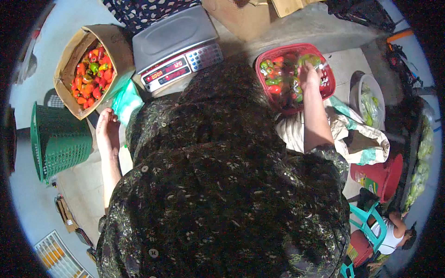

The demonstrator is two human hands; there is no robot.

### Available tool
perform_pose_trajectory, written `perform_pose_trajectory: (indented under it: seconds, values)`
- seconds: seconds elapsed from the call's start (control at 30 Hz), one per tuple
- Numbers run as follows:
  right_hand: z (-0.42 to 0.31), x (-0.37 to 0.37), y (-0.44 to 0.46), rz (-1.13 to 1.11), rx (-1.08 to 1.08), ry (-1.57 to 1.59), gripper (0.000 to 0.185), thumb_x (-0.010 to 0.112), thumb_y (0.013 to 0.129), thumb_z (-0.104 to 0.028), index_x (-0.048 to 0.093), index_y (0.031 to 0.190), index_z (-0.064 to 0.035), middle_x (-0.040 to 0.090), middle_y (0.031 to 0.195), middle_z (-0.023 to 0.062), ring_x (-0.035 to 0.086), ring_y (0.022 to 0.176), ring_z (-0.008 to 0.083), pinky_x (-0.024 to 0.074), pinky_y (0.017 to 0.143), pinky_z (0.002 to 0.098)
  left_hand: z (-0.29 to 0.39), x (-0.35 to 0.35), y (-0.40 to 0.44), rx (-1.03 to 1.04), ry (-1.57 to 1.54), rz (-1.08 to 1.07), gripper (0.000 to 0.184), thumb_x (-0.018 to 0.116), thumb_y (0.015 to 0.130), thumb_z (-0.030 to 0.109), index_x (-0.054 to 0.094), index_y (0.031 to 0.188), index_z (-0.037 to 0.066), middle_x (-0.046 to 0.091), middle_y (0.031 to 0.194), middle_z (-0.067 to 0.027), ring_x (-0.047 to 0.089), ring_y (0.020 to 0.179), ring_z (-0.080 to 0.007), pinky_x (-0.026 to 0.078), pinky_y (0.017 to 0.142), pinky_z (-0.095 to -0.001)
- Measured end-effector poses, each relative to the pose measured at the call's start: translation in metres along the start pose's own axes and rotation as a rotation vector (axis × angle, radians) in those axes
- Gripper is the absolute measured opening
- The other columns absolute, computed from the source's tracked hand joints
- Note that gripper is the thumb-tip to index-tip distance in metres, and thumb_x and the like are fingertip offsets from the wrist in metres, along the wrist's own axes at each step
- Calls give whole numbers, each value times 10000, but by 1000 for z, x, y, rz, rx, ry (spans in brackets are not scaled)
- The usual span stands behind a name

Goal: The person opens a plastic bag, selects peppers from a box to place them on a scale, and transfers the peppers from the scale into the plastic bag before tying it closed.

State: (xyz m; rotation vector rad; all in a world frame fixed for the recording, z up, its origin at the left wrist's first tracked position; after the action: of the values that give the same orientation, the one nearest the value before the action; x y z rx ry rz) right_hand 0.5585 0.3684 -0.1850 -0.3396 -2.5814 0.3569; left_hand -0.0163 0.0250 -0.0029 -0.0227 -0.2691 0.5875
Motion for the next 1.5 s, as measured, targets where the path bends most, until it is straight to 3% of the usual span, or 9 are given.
perform_pose_trajectory:
  seconds: [0.17, 0.23, 0.33, 0.43, 0.67, 0.93, 1.1, 1.3, 1.5]
  values:
    - [28, 112, -101, 0, -256, -547, 421, 652, 765, -70, 513, 1160, -29, 604, 992, 106, 591, 742, 193, 488, 655, 318, 11, 3, 10, 12, 15, 28, 166, 560, 917, 182, 605, 999, 45, 537, 862, 13, 461, 757, -89, 365, 717, -231]
    - [87, 125, -98, -384, -113, -1026, 318, 667, 779, -150, 608, 1063, -20, 620, 1021, 126, 595, 915, 235, 479, 805, 340, 7, 12, 8, 40, 47, 25, 156, 557, 920, 177, 609, 984, 44, 530, 848, 19, 451, 752, -84, 360, 713, -228]
    - [95, 171, -178, -760, -931, -1400, 322, 629, 796, -272, 644, 1087, -135, 584, 1171, 115, 535, 1109, 230, 422, 939, 409, -1, 7, 7, 86, 127, -6, 153, 560, 921, 183, 613, 959, 45, 519, 827, 25, 436, 743, -76, 353, 711, -220]
    - [107, 185, -202, -1126, -835, -1550, 330, 586, 817, -354, 646, 1089, -177, 575, 1194, 57, 505, 1144, 224, 374, 978, 470, -9, -2, 3, 104, 242, 8, 154, 563, 922, 197, 615, 934, 52, 518, 826, 36, 421, 745, -61, 347, 722, -211]
    - [121, 194, -189, -1126, -733, -1596, 360, 568, 826, -408, 635, 1115, -205, 561, 1219, 16, 472, 1179, 212, 304, 1014, 509, -29, -38, 10, 126, 478, 116, 174, 545, 927, 197, 632, 944, 46, 546, 862, 39, 438, 782, -61, 361, 742, -209]
    - [127, 216, -160, -1159, -849, -1394, 336, 642, 782, -300, 651, 1029, -72, 637, 1061, 107, 590, 1009, 290, 458, 887, 400, -33, -69, 27, 203, 559, 198, 156, 504, 887, 91, 644, 911, 25, 605, 871, -10, 513, 762, -93, 416, 685, -236]
    - [128, 220, -158, -1134, -767, -1426, 320, 637, 794, -287, 651, 1034, -75, 627, 1085, 106, 579, 1023, 292, 439, 908, 401, -56, -95, 35, -82, 905, 275, 183, 525, 849, 137, 672, 934, 67, 643, 808, -52, 564, 665, -130, 447, 660, -263]
    - [124, 214, -149, -1136, -815, -1480, 314, 636, 794, -285, 654, 1034, -83, 626, 1090, 105, 565, 1044, 297, 432, 909, 414, -76, -62, 29, 362, 1683, 221, 252, 647, 742, 143, 674, 992, 160, 563, 1113, -79, 528, 1029, -274, 430, 826, -420]
    - [126, 217, -149, -1153, -759, -1443, 311, 637, 792, -282, 656, 1023, -76, 623, 1085, 118, 564, 1042, 305, 432, 909, 415, -90, -78, 49, 132, 1904, 102, 181, 660, 739, 240, 698, 915, 221, 561, 1073, -19, 483, 1053, -254, 375, 826, -451]
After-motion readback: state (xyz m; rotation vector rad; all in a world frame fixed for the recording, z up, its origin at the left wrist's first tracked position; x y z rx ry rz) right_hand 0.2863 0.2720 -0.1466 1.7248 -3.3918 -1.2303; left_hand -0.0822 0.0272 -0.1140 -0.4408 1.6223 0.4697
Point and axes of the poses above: each hand's wrist, its own y-axis towards the middle knuckle, its own x-axis out of the palm, z = x × y, the point moved 3 cm from there along y, towards the middle knuckle
